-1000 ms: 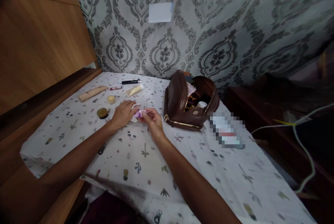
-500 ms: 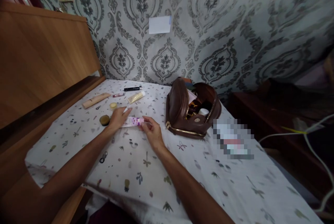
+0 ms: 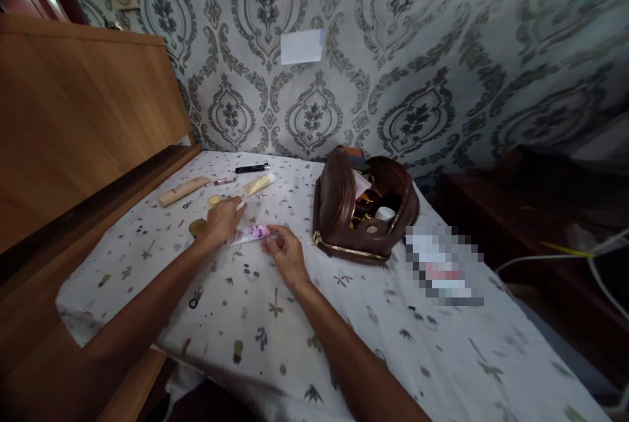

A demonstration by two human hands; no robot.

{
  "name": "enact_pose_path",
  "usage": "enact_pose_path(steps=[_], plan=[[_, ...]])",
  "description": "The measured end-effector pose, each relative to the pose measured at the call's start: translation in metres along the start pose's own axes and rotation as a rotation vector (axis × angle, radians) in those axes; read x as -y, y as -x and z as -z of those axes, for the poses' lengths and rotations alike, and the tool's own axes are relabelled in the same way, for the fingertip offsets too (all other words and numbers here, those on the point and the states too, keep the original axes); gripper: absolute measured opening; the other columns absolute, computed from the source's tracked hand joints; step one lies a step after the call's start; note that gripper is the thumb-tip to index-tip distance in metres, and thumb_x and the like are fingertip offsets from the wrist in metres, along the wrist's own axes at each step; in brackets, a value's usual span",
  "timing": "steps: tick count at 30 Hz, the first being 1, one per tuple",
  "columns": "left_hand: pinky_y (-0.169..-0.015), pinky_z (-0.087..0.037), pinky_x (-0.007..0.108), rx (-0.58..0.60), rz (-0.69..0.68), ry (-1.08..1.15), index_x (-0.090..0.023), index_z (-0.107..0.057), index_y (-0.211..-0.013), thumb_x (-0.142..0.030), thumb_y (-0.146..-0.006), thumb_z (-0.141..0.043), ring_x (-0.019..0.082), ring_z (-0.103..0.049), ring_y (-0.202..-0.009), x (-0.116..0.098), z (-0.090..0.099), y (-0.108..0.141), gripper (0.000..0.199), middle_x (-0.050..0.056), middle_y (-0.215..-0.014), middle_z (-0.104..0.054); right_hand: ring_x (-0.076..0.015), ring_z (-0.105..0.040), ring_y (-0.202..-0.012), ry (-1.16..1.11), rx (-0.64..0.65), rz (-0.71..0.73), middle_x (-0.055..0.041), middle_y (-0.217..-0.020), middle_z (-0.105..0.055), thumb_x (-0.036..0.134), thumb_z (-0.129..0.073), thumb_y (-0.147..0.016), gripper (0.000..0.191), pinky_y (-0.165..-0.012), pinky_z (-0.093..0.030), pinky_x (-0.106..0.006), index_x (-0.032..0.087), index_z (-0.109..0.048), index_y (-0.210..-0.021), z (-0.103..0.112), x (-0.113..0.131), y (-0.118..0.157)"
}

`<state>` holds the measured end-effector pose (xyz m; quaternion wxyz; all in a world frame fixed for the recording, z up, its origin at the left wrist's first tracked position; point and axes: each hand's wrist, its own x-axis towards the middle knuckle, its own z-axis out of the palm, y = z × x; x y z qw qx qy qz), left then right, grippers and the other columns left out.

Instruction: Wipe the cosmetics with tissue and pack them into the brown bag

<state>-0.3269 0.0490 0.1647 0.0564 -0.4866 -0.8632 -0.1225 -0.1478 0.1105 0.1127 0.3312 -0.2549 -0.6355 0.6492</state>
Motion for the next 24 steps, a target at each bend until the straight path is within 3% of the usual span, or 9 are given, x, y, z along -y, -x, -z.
enact_pose_path(steps=[5,10,17,24], plan=[[-0.091,-0.047,0.037,-0.022,-0.012,-0.008,-0.018,-0.055,-0.121,-0.039,-0.103,-0.033,0.029,-0.059,-0.116,-0.004,0.007,-0.052,0.035,0.014,-0.121,-0.064,-0.0197,-0.068,-0.069,-0.005,-0.027,0.014,-0.0032,-0.075,-0.073,0.039,-0.069,-0.077,0.032,-0.072,-0.056,-0.036,0.020,-0.068,-0.103,0.000,0.004,0.002],[-0.095,-0.046,0.040,0.040,-0.055,-0.009,-0.017,-0.049,-0.131,-0.038,-0.100,-0.044,0.030,-0.054,-0.124,-0.010,-0.008,-0.094,0.038,0.016,-0.131,-0.060,-0.0176,-0.065,-0.064,-0.035,-0.054,0.049,-0.0023,-0.076,-0.071,0.038,-0.069,-0.075,0.028,-0.066,-0.055,-0.033,0.021,-0.069,-0.098,0.000,0.005,0.001],[-0.095,-0.046,0.041,0.107,-0.055,-0.031,-0.017,-0.047,-0.130,-0.029,-0.094,-0.053,0.032,-0.052,-0.123,-0.015,-0.035,-0.099,0.039,0.017,-0.132,-0.057,-0.0162,-0.063,-0.061,-0.008,-0.063,0.038,-0.0033,-0.078,-0.072,0.037,-0.068,-0.075,0.027,-0.059,-0.049,-0.029,0.020,-0.069,-0.097,0.001,0.005,0.000],[-0.095,-0.046,0.036,0.114,-0.151,-0.017,-0.022,-0.052,-0.126,-0.043,-0.098,-0.047,0.026,-0.056,-0.118,-0.006,-0.032,-0.094,0.035,0.010,-0.124,-0.062,-0.0161,-0.062,-0.062,-0.002,-0.055,0.055,-0.0034,-0.080,-0.071,0.036,-0.067,-0.076,0.023,-0.061,-0.051,-0.030,0.021,-0.072,-0.093,0.002,0.005,0.000]])
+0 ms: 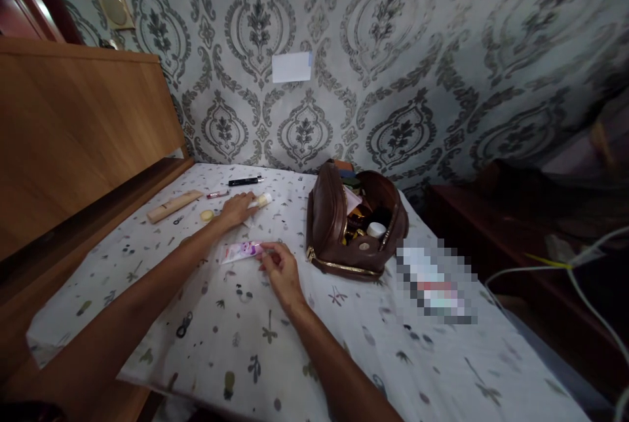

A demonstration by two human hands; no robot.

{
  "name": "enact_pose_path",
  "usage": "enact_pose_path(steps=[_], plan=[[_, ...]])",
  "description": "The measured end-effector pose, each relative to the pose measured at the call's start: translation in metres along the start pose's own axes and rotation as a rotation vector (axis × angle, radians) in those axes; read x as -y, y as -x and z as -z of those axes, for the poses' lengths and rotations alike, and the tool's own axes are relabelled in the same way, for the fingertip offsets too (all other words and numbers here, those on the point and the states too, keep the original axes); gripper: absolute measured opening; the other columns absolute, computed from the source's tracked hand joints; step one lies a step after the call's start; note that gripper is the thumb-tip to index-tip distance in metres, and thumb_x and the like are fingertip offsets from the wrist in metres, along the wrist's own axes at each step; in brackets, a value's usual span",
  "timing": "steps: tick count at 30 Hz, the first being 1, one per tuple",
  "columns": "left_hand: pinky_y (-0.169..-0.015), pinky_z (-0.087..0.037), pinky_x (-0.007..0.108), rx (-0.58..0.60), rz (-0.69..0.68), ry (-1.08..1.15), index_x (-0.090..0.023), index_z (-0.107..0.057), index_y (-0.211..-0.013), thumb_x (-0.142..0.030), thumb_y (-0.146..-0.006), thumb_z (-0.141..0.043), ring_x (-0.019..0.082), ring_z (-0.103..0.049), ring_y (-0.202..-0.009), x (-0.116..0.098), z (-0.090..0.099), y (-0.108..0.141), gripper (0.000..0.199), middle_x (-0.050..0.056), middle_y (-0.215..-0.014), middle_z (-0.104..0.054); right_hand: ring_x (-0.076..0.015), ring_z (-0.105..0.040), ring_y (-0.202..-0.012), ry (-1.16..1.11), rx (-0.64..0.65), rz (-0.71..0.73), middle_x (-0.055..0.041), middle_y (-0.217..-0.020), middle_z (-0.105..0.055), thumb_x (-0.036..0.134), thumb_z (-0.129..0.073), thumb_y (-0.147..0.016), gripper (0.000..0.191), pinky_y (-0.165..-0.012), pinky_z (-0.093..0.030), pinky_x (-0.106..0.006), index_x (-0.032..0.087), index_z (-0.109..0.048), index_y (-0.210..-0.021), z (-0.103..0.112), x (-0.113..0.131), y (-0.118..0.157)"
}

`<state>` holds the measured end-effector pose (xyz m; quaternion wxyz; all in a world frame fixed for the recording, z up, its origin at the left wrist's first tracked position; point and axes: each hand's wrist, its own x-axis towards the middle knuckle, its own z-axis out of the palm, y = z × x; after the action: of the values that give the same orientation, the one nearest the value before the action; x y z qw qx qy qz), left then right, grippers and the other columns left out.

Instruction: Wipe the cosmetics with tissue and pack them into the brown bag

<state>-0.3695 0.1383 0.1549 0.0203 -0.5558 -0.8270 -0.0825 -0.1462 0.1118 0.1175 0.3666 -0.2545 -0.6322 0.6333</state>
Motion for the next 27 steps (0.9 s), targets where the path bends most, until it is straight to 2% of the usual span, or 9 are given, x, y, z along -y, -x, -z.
enact_pose_path(steps=[4,9,13,18,22,27], plan=[[-0.095,-0.047,0.035,-0.025,0.032,-0.025,-0.021,-0.059,-0.120,-0.041,-0.103,-0.036,0.023,-0.058,-0.117,0.015,0.008,-0.019,0.034,0.009,-0.122,-0.064,-0.0158,-0.062,-0.061,-0.014,0.000,0.000,-0.0035,-0.079,-0.070,0.037,-0.068,-0.076,0.021,-0.062,-0.052,-0.031,0.021,-0.072,-0.091,0.000,0.001,0.000],[-0.097,-0.050,0.047,-0.067,0.107,-0.093,-0.017,-0.058,-0.125,-0.037,-0.098,-0.055,0.025,-0.059,-0.115,0.035,0.017,-0.056,0.033,0.011,-0.129,-0.059,-0.0165,-0.063,-0.063,-0.020,0.011,0.008,-0.0039,-0.081,-0.071,0.040,-0.068,-0.079,0.022,-0.063,-0.055,-0.031,0.022,-0.072,-0.091,0.002,0.002,0.001],[-0.096,-0.052,0.047,-0.050,0.079,-0.131,-0.018,-0.058,-0.126,-0.034,-0.096,-0.059,0.025,-0.059,-0.115,0.040,0.015,-0.078,0.034,0.011,-0.131,-0.057,-0.0172,-0.065,-0.069,-0.024,0.016,0.018,-0.0040,-0.085,-0.068,0.041,-0.067,-0.081,0.022,-0.063,-0.055,-0.030,0.022,-0.072,-0.093,0.003,0.001,0.002],[-0.095,-0.053,0.047,0.040,0.035,-0.154,-0.017,-0.056,-0.128,-0.035,-0.096,-0.060,0.025,-0.060,-0.114,0.041,0.012,-0.100,0.037,0.011,-0.132,-0.057,-0.0194,-0.068,-0.078,-0.051,0.026,0.006,-0.0045,-0.090,-0.064,0.042,-0.067,-0.082,0.022,-0.062,-0.056,-0.029,0.023,-0.072,-0.092,0.004,0.000,0.001],[-0.093,-0.054,0.047,0.153,0.016,-0.167,-0.017,-0.057,-0.127,-0.035,-0.095,-0.061,0.025,-0.061,-0.111,0.043,0.017,-0.117,0.037,0.011,-0.129,-0.058,-0.0206,-0.068,-0.082,-0.058,0.035,-0.001,-0.0050,-0.091,-0.062,0.040,-0.065,-0.083,0.021,-0.062,-0.055,-0.029,0.022,-0.072,-0.091,0.003,-0.001,0.000],[-0.092,-0.054,0.045,0.262,0.023,-0.151,-0.016,-0.058,-0.126,-0.035,-0.095,-0.061,0.024,-0.062,-0.110,0.038,0.027,-0.118,0.036,0.010,-0.127,-0.059,-0.0202,-0.067,-0.082,-0.043,0.049,-0.006,-0.0049,-0.090,-0.062,0.038,-0.065,-0.083,0.019,-0.062,-0.055,-0.028,0.022,-0.072,-0.090,0.004,0.000,0.000]])
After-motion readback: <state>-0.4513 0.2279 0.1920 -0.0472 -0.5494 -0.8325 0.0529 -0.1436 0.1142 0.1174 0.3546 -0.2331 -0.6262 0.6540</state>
